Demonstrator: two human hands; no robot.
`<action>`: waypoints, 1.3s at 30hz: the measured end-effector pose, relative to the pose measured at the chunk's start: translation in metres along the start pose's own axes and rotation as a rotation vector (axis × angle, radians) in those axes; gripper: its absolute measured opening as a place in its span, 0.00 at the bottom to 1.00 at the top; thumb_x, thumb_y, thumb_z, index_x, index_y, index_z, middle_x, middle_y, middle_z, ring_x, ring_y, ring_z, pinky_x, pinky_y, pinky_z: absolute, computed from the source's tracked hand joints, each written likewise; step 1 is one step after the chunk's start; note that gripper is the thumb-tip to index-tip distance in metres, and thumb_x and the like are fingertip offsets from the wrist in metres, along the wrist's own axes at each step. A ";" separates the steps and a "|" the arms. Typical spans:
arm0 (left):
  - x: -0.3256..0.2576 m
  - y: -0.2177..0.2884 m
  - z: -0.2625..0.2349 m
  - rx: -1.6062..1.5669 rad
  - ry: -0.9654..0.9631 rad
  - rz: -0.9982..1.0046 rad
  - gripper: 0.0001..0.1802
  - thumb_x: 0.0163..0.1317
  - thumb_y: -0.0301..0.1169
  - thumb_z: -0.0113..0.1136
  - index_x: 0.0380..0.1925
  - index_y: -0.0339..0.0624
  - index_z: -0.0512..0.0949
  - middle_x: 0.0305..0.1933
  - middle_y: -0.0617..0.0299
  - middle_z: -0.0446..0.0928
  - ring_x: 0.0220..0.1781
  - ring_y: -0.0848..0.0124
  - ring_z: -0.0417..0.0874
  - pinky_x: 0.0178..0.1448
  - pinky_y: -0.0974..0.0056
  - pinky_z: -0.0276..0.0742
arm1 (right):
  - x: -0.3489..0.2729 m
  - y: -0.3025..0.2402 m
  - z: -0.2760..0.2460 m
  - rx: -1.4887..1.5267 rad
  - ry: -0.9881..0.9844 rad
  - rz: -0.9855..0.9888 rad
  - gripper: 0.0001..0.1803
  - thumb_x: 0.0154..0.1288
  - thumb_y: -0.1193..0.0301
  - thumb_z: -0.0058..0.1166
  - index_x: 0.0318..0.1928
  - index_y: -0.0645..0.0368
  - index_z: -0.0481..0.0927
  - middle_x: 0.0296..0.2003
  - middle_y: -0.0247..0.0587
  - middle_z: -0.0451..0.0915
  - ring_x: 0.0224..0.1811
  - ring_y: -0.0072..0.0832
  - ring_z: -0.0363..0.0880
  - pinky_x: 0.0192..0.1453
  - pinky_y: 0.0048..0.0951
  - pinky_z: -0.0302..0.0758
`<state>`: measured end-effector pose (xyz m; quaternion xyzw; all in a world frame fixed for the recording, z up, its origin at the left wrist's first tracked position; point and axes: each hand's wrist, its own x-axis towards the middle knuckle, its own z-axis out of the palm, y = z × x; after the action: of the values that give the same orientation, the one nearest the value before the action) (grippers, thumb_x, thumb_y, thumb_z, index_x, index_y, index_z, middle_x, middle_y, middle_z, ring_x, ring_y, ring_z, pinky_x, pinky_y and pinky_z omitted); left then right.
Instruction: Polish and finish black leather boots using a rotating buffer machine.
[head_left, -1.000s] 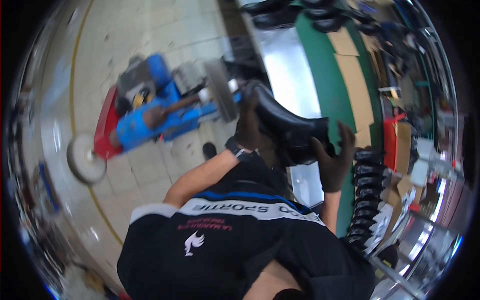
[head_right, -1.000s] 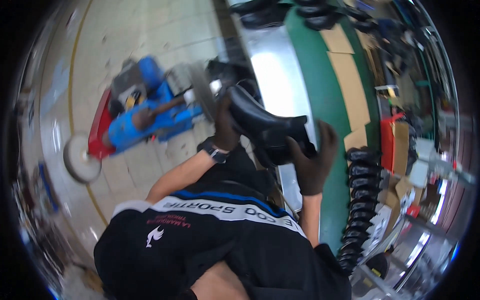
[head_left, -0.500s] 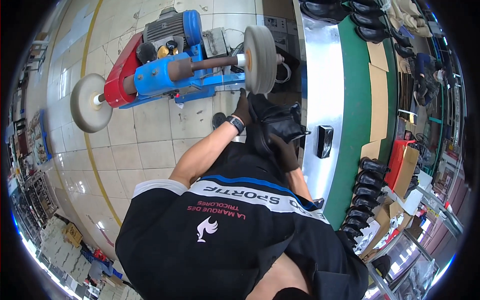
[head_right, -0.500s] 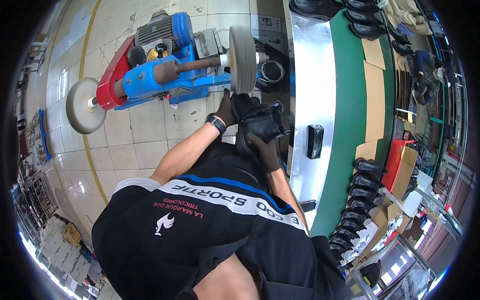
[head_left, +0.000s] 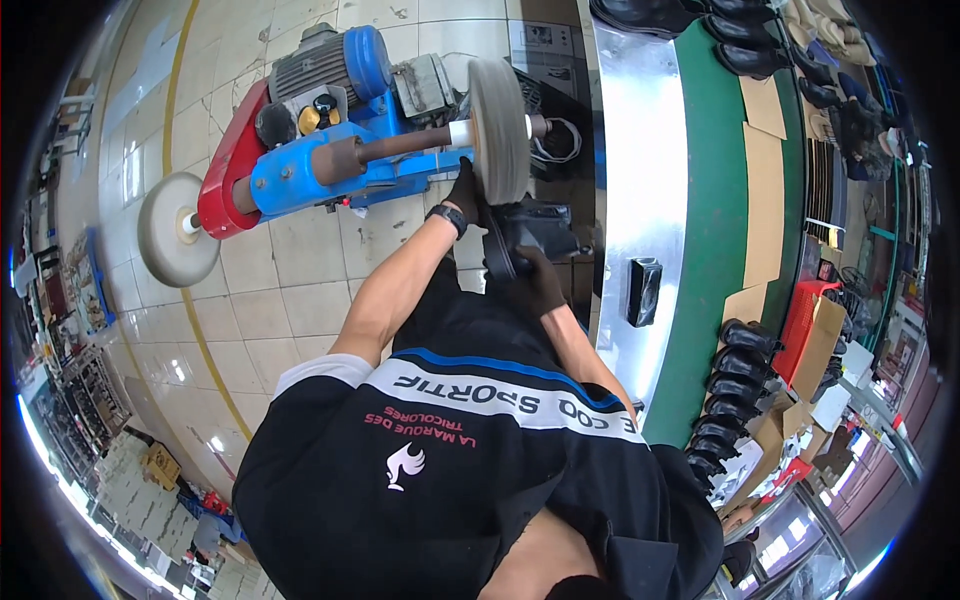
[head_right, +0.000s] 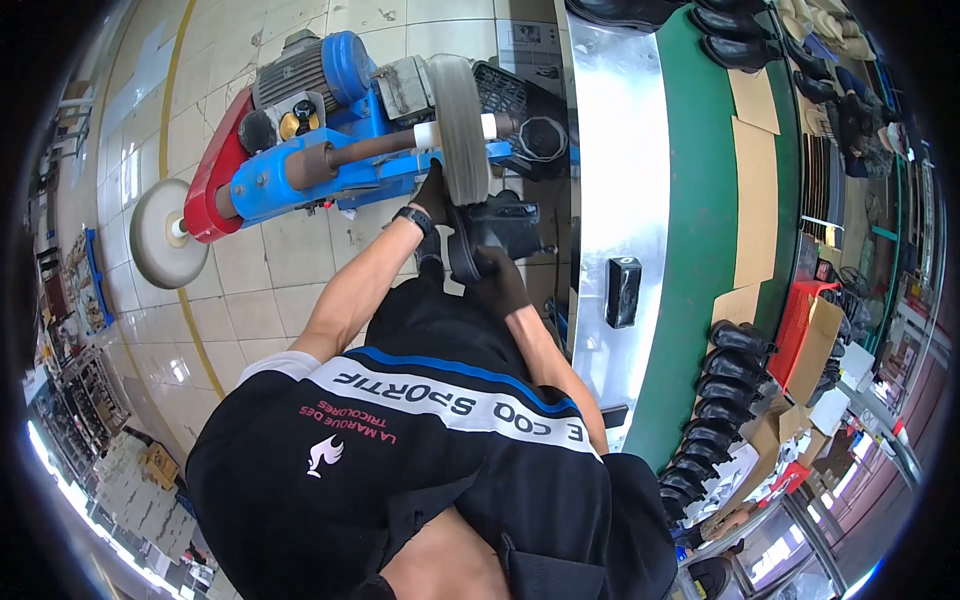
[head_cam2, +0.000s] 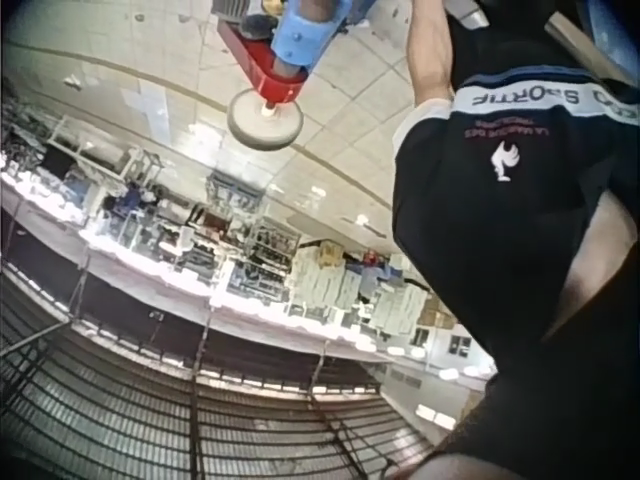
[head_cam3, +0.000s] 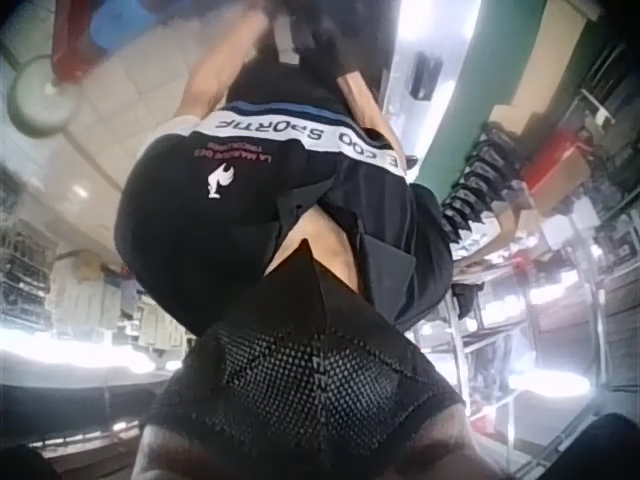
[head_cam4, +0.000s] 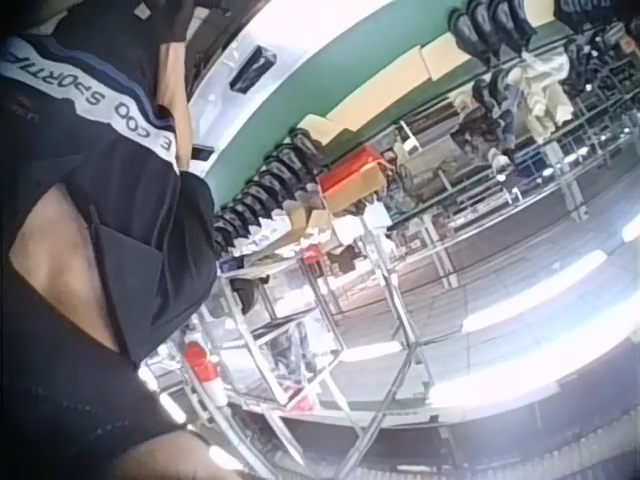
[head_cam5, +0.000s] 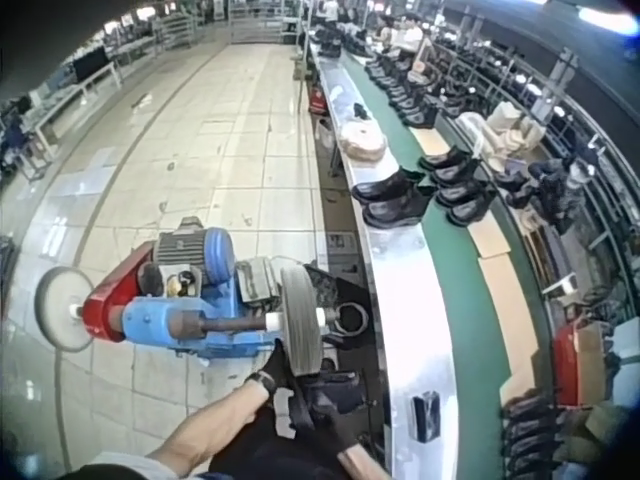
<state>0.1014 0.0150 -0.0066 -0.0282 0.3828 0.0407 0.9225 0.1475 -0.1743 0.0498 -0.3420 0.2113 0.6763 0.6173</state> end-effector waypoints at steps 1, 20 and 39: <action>-0.012 -0.005 0.007 -0.046 -0.043 0.007 0.43 0.54 0.69 0.25 0.55 0.49 0.66 0.53 0.55 0.70 0.56 0.58 0.69 0.61 0.50 0.60 | -0.010 0.005 -0.021 -0.666 -0.046 -0.405 0.19 0.50 0.71 0.56 0.43 0.63 0.73 0.40 0.42 0.76 0.44 0.30 0.75 0.51 0.35 0.72; -0.044 -0.052 -0.021 -0.057 -0.243 0.062 0.41 0.60 0.62 0.27 0.57 0.35 0.61 0.56 0.52 0.68 0.59 0.61 0.67 0.65 0.58 0.57 | -0.046 -0.032 0.133 -2.377 0.232 -0.437 0.42 0.34 0.58 0.60 0.58 0.43 0.66 0.34 0.63 0.71 0.38 0.56 0.71 0.43 0.45 0.71; -0.002 -0.046 -0.029 -0.113 -0.254 0.296 0.40 0.59 0.61 0.33 0.55 0.35 0.62 0.54 0.48 0.68 0.58 0.58 0.67 0.61 0.57 0.63 | -0.075 -0.045 0.042 -0.860 0.275 -0.239 0.25 0.48 0.64 0.56 0.49 0.60 0.72 0.41 0.43 0.76 0.39 0.32 0.76 0.47 0.28 0.71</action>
<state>0.0840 -0.0328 -0.0250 -0.0180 0.2603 0.2003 0.9443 0.1837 -0.1895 0.1392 -0.6751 -0.0491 0.5752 0.4594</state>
